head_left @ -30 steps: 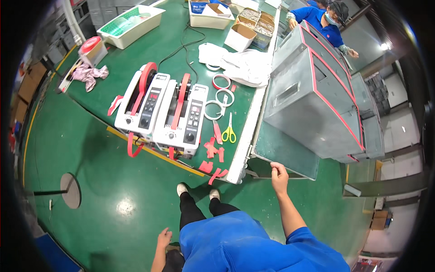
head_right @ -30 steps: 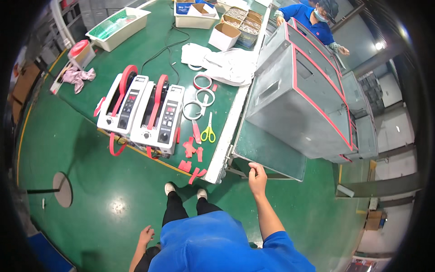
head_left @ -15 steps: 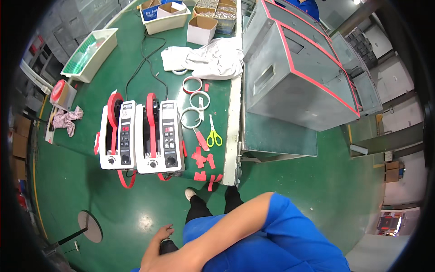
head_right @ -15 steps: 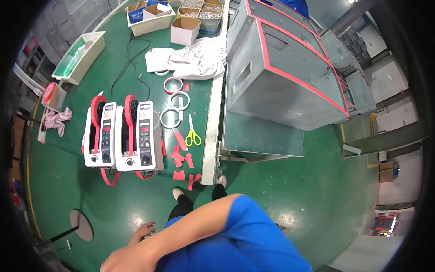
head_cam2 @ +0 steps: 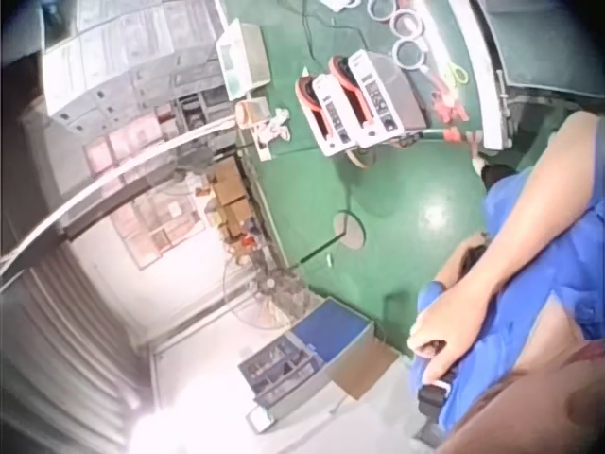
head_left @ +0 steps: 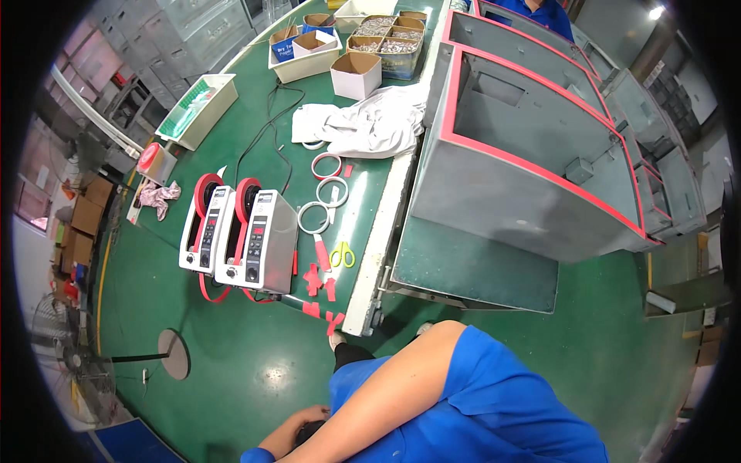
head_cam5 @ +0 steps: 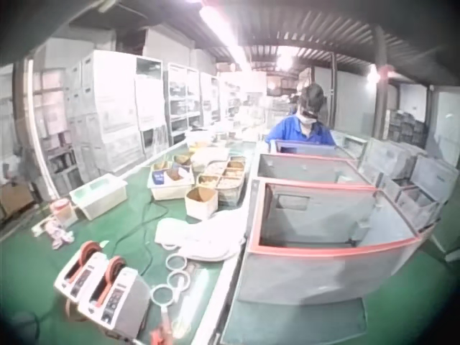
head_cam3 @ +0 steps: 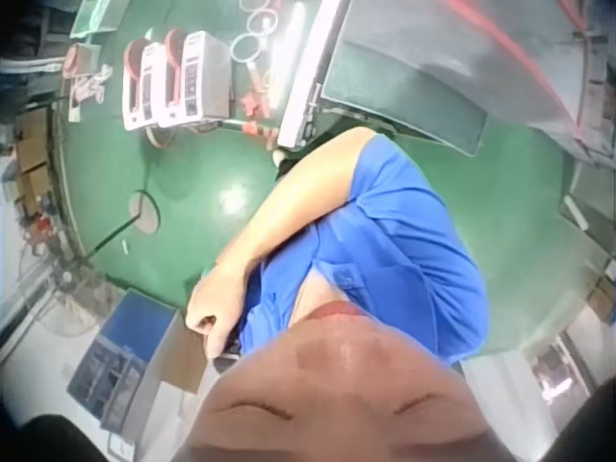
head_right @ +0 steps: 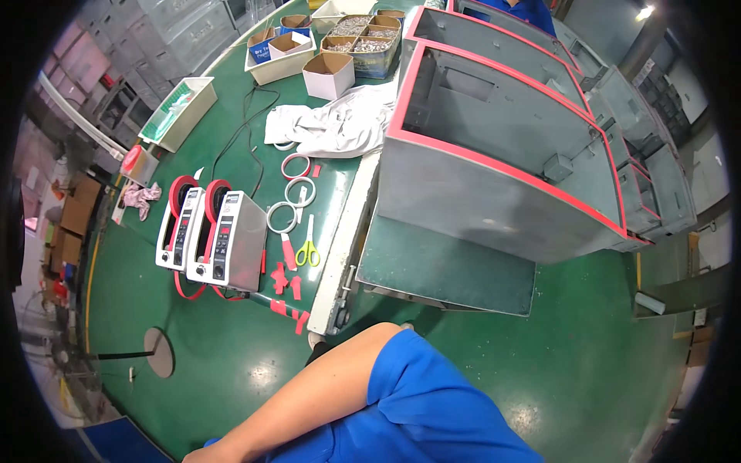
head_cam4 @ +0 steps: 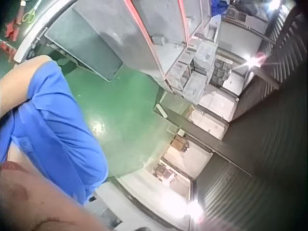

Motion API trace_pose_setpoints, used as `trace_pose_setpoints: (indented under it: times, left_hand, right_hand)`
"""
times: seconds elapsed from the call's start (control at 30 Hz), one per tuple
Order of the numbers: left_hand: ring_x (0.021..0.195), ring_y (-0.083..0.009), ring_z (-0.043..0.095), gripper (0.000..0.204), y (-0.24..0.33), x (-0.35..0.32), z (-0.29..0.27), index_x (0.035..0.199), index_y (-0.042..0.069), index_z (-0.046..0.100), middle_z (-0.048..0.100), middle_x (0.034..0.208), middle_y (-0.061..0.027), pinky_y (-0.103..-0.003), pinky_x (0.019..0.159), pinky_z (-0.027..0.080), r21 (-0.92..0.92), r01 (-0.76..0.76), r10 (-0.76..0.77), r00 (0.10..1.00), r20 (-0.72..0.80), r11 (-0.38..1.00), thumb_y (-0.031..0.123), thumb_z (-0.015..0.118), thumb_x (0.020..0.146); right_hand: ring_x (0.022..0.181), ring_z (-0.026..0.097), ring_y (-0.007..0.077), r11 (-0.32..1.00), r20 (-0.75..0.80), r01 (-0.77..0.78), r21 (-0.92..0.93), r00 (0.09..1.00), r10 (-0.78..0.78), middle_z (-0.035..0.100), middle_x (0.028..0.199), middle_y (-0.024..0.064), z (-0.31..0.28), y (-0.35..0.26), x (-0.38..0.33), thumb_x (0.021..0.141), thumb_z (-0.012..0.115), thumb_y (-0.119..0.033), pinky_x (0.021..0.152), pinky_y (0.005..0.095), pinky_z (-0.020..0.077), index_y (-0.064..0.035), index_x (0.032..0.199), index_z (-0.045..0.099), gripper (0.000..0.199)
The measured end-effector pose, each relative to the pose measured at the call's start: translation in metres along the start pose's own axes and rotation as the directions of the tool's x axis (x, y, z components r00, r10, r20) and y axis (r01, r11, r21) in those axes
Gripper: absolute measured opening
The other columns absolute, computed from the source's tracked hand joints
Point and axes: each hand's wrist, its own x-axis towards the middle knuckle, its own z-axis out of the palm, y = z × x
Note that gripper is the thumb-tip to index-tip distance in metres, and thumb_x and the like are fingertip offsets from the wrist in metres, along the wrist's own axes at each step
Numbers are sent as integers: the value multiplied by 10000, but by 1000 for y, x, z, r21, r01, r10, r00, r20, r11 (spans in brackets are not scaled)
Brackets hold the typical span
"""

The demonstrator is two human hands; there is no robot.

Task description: Apply red protective tape to the edges of metal cabinet enclosures.

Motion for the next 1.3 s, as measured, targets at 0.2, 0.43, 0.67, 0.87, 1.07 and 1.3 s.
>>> trace_pose_setpoints:
  times: [0.2,0.43,0.67,0.87,1.07,1.3]
  left_hand:
    - [888,-247,593,370,127,-14,21,1078,31,569,592,1059,-145,-345,789,460,-33,45,-46,999,-30,998,215,558,758]
    - [883,-239,588,326,203,-10,0,1020,-2,587,602,1023,-149,-337,791,457,33,53,-51,997,-64,998,188,572,755]
    - [877,-231,584,287,263,-4,-57,961,-34,605,613,987,-152,-329,793,453,41,50,-43,986,-162,998,162,587,751]
    - [710,-323,589,180,328,-31,-102,737,38,646,603,743,-178,-404,699,470,137,-60,143,652,-745,989,161,518,710]
    - [629,-203,555,174,377,-22,-167,953,23,571,569,779,-115,-292,585,448,112,-385,182,149,-972,916,62,553,784]
    - [806,-239,542,438,409,20,-244,1031,68,524,525,918,-90,-360,702,445,-236,-47,-228,134,-964,971,304,684,699]
  right_hand:
    - [732,576,347,966,-25,79,-245,996,-88,590,754,211,24,-76,-69,628,658,-457,642,397,456,15,783,566,505]
    - [771,552,304,721,194,379,-580,924,-330,589,771,127,30,-129,-111,692,573,-382,677,422,424,-43,801,597,357]
    - [990,470,258,664,-342,10,-748,851,-398,543,1035,66,-56,-117,-168,694,569,-461,761,419,369,-133,990,574,441]
    - [858,559,312,178,-719,-734,-656,535,-444,584,930,150,-126,-157,-304,773,570,-138,733,392,459,6,971,563,245]
    - [802,535,246,-375,-736,-927,-11,261,-625,570,866,123,-133,-167,-368,860,481,-107,741,327,413,23,922,556,162]
    - [560,342,112,78,-896,-995,55,-83,-436,389,625,38,-142,-165,-396,883,501,-152,502,248,278,10,678,452,267]
